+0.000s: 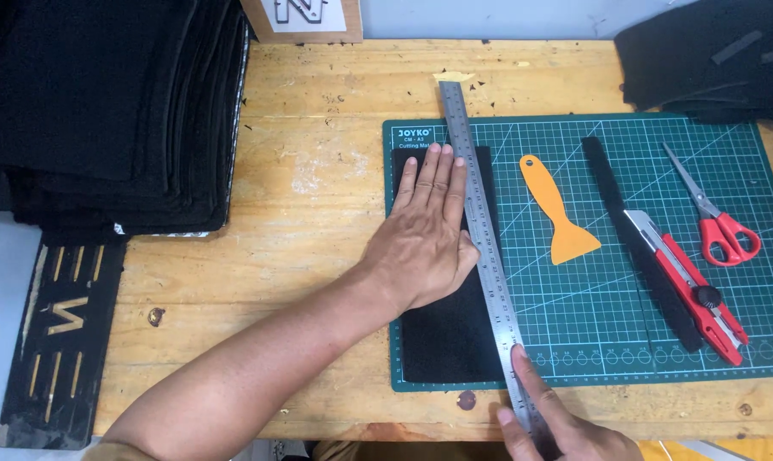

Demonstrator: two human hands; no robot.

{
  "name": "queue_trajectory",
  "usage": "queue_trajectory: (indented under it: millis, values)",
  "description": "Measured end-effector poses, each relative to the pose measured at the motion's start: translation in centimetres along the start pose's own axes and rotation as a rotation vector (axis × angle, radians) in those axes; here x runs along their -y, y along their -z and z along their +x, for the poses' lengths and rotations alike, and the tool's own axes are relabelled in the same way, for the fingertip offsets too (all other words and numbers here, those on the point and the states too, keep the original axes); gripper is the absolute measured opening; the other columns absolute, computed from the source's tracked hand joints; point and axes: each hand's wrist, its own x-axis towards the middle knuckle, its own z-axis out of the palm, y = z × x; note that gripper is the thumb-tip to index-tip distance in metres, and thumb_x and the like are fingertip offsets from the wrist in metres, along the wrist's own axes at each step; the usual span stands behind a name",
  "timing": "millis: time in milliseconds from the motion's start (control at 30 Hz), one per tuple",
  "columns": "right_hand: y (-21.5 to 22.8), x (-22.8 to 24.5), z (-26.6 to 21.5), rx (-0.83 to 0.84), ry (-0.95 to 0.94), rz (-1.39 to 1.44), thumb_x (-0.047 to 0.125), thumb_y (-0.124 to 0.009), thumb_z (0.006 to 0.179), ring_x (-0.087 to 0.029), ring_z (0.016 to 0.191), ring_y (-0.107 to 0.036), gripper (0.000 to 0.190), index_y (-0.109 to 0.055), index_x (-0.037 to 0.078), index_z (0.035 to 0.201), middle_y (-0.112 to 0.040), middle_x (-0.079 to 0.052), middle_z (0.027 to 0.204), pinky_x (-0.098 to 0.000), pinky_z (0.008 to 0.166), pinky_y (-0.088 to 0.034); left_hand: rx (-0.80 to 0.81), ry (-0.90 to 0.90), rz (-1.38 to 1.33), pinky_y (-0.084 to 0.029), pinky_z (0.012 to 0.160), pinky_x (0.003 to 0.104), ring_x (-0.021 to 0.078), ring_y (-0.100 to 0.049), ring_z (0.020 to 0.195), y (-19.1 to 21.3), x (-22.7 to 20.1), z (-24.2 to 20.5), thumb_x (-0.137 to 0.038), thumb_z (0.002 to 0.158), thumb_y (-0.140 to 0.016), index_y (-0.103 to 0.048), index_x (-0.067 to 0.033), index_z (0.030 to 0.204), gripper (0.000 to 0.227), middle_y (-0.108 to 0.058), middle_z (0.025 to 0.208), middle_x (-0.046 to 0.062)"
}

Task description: Measuring and cutting a piece of black fabric using a ruler, utility knife, and scissors

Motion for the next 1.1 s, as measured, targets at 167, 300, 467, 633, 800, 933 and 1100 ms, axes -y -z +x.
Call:
queue_trajectory:
  millis: [167,300,467,633,800,933,1100]
  values:
    - [0.2,1.6,-0.7,-0.182,0.09,0.059,0.066,-0.061,0.078,-0.012,0.032,-0.056,0.069,-0.047,0.06,0.145,-0.061,0.011,0.037,-0.0278,0.047,-0.054,0.036,0.005,-0.008,0.006,0.129,0.052,0.0414,-0.001,0.158,0.4,0.0,0.0,-0.037,0.097,-0.027,-0.01,0.0058,0.161,0.078,-0.006,0.167,0.032]
    - [-0.6,1.9,-0.8,-0.299,0.231,-0.001,0.069,-0.059,0.079,-0.01,0.034,-0.058,0.075,-0.044,0.049,0.15,-0.068,0.016,0.047,-0.0285,0.047,-0.055,0.046,-0.001,-0.027,0.007,0.128,0.053,0.0402,0.001,0.158,0.8,-0.1,0.1,-0.044,0.103,-0.023,-0.013,-0.0032,0.163,0.073,-0.004,0.168,0.031]
    - [-0.6,1.9,-0.6,-0.087,0.224,0.002,0.074,-0.058,0.079,-0.011,0.035,-0.065,0.088,-0.025,0.05,0.158,-0.079,0.021,0.069,-0.03,0.04,-0.054,0.073,0.01,-0.025,0.009,0.127,0.052,0.0387,0.002,0.158,0.8,-0.2,0.3,-0.048,0.103,-0.023,-0.017,-0.0062,0.163,0.073,-0.003,0.168,0.028]
    - [2.4,2.4,-0.6,-0.366,0.404,0.125,0.064,-0.06,0.084,-0.006,0.042,-0.065,0.058,-0.065,0.039,0.137,-0.077,0.013,0.069,-0.0278,0.04,-0.049,0.084,0.003,-0.009,0.009,0.127,0.054,0.04,0.002,0.157,0.9,-0.1,0.3,-0.047,0.102,-0.022,-0.018,-0.0043,0.162,0.074,-0.004,0.168,0.029]
    - [3.5,2.7,1.9,-0.518,0.877,0.128,0.037,-0.058,0.097,-0.019,0.1,-0.056,0.048,-0.062,0.016,0.14,-0.062,0.002,0.113,-0.0374,0.082,-0.045,0.099,0.001,-0.03,0.008,0.128,0.054,0.041,0.002,0.157,1.2,-0.2,0.2,-0.047,0.102,-0.023,-0.02,-0.0028,0.161,0.075,-0.005,0.167,0.031]
    - [3.3,4.5,2.9,-0.364,1.003,0.024,0.033,-0.051,0.099,-0.019,0.134,-0.052,0.052,-0.053,0.018,0.149,-0.057,0.001,0.146,-0.041,0.1,-0.04,0.143,0.014,-0.023,0.009,0.127,0.055,0.0404,0.006,0.157,1.5,-0.1,0.3,-0.049,0.102,-0.023,-0.015,-0.0041,0.163,0.076,0.0,0.167,0.03]
    - [3.2,5.1,3.5,-0.326,1.066,-0.013,0.035,-0.053,0.095,-0.022,0.135,-0.05,0.057,-0.051,0.019,0.15,-0.055,-0.001,0.15,-0.0425,0.103,-0.039,0.194,0.041,-0.047,0.011,0.126,0.053,0.0385,0.009,0.156,2.1,-0.2,0.5,-0.05,0.101,-0.021,-0.013,-0.0048,0.163,0.077,0.004,0.167,0.029]
